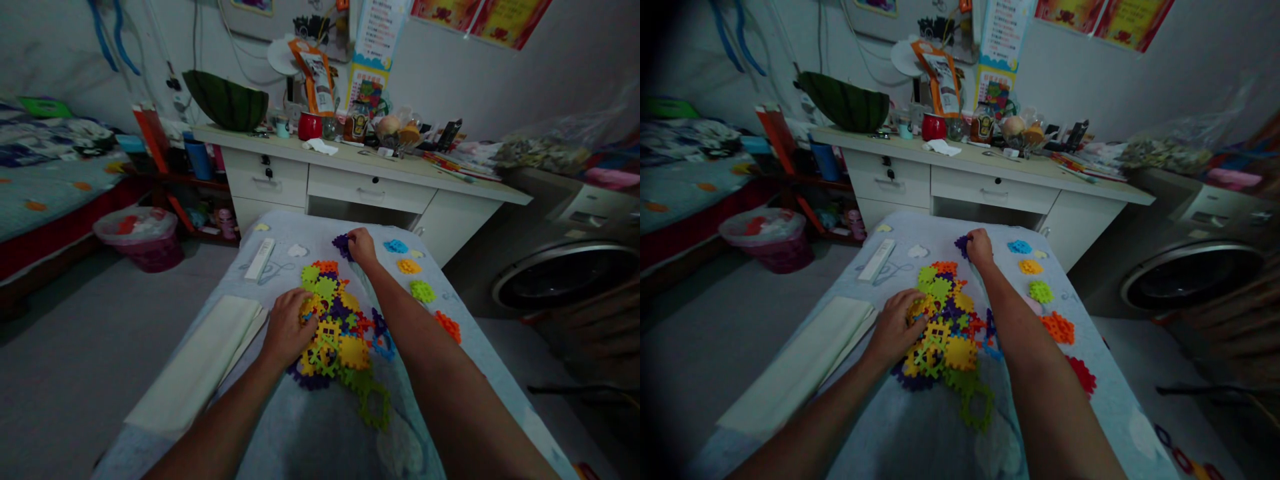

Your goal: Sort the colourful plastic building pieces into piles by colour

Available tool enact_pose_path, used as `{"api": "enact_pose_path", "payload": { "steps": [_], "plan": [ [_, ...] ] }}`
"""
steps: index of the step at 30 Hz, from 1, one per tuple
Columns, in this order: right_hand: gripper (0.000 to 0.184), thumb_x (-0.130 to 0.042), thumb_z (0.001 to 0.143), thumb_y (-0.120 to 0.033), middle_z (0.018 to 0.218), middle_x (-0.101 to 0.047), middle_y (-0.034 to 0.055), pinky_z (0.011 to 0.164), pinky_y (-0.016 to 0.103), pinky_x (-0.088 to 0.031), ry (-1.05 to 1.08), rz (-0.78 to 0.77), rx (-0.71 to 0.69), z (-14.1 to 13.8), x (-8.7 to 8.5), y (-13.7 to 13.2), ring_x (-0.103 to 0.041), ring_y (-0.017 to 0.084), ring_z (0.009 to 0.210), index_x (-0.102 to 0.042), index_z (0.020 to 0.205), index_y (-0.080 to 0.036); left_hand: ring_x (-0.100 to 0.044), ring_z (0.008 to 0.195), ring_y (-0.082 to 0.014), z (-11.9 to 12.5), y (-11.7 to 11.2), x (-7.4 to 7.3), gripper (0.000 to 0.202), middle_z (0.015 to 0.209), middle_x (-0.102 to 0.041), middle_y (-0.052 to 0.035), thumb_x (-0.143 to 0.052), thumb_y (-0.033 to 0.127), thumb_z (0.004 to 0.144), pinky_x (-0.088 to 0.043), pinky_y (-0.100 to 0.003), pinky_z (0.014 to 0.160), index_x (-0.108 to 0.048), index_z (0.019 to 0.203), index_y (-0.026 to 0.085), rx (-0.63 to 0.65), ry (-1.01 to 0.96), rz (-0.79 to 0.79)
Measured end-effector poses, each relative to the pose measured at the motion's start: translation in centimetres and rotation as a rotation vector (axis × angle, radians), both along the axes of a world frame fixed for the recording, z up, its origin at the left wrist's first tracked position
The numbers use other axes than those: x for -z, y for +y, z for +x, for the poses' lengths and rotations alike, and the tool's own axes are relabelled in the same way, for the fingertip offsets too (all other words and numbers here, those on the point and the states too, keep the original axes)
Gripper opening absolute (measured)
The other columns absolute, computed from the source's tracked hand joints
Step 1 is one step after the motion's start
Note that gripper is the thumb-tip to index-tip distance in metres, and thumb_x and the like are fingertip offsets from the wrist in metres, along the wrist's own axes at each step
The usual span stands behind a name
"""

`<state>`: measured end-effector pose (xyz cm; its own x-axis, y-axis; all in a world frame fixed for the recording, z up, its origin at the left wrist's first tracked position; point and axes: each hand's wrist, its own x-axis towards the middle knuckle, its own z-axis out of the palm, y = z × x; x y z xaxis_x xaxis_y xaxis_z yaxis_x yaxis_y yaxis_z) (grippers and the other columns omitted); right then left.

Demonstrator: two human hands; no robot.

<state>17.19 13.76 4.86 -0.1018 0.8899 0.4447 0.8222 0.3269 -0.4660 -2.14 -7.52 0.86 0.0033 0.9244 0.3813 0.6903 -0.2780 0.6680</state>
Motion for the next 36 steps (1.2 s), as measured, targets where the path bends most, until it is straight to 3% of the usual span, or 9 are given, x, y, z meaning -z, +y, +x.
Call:
{"api": "enact_pose_path", "payload": {
  "steps": [7,13,17,24,31,36],
  "plan": [
    [0.028,-0.054,0.079,-0.009,0.117,-0.065,0.0126,0.095,0.043,-0.041,-0.141,-0.094,0.024,0.2,-0.1,-2.0,-0.056,0.03,0.11,-0.071,0.097,-0.02,-0.053,0.116,-0.0282,0.0,0.0,0.0,0.035,0.12,-0.061,-0.0078,-0.058,0.027,0.078,-0.042,-0.047,0.103,-0.061,0.113,0.023,-0.005,-0.003,0.006],
    [0.027,-0.05,0.088,-0.019,0.118,-0.067,0.0121,0.103,0.038,-0.04,-0.031,-0.217,-0.253,-0.8,0.2,-4.5,-0.058,0.025,0.114,-0.069,0.107,-0.017,-0.052,0.119,-0.0284,0.1,-0.1,0.2,0.046,0.125,-0.059,-0.0101,-0.058,0.027,0.078,-0.041,-0.047,0.104,-0.054,0.123,0.02,-0.021,-0.01,0.012],
    [0.032,-0.05,0.089,-0.02,0.125,-0.065,0.0128,0.102,0.035,-0.041,-0.024,-0.359,-0.337,-1.8,1.5,-5.2,-0.058,0.023,0.116,-0.065,0.117,-0.015,-0.051,0.121,-0.0283,0.0,-0.1,0.4,0.049,0.127,-0.056,-0.0115,-0.058,0.028,0.08,-0.041,-0.047,0.105,-0.049,0.127,0.018,-0.028,-0.008,0.023],
    [0.025,-0.054,0.08,-0.013,0.095,-0.07,0.0022,0.079,0.026,-0.045,0.021,-0.456,-0.425,-1.7,1.9,-6.0,-0.061,0.017,0.086,-0.067,0.1,-0.02,-0.051,0.123,-0.0282,0.1,0.0,0.1,0.048,0.128,-0.055,-0.0106,-0.058,0.026,0.078,-0.041,-0.047,0.107,-0.05,0.125,0.021,-0.02,-0.021,0.04],
    [0.019,-0.06,0.068,-0.012,0.072,-0.06,-0.0036,0.059,0.022,-0.039,0.244,-0.46,-0.383,-0.1,0.6,-6.8,-0.051,0.012,0.064,-0.061,0.085,-0.019,-0.051,0.124,-0.0282,0.1,-0.1,-0.1,0.048,0.128,-0.055,-0.0099,-0.058,0.025,0.077,-0.04,-0.047,0.108,-0.052,0.124,0.021,-0.019,-0.025,0.026],
    [0.011,-0.063,0.067,-0.016,0.063,-0.055,-0.0053,0.054,0.022,-0.037,0.372,-0.555,-0.487,0.7,-0.5,-6.9,-0.049,0.011,0.058,-0.058,0.077,-0.019,-0.051,0.123,-0.0277,0.1,0.0,-0.2,0.047,0.127,-0.056,-0.0098,-0.058,0.027,0.077,-0.041,-0.046,0.107,-0.053,0.124,0.021,-0.01,-0.015,0.02]
  ]
}}
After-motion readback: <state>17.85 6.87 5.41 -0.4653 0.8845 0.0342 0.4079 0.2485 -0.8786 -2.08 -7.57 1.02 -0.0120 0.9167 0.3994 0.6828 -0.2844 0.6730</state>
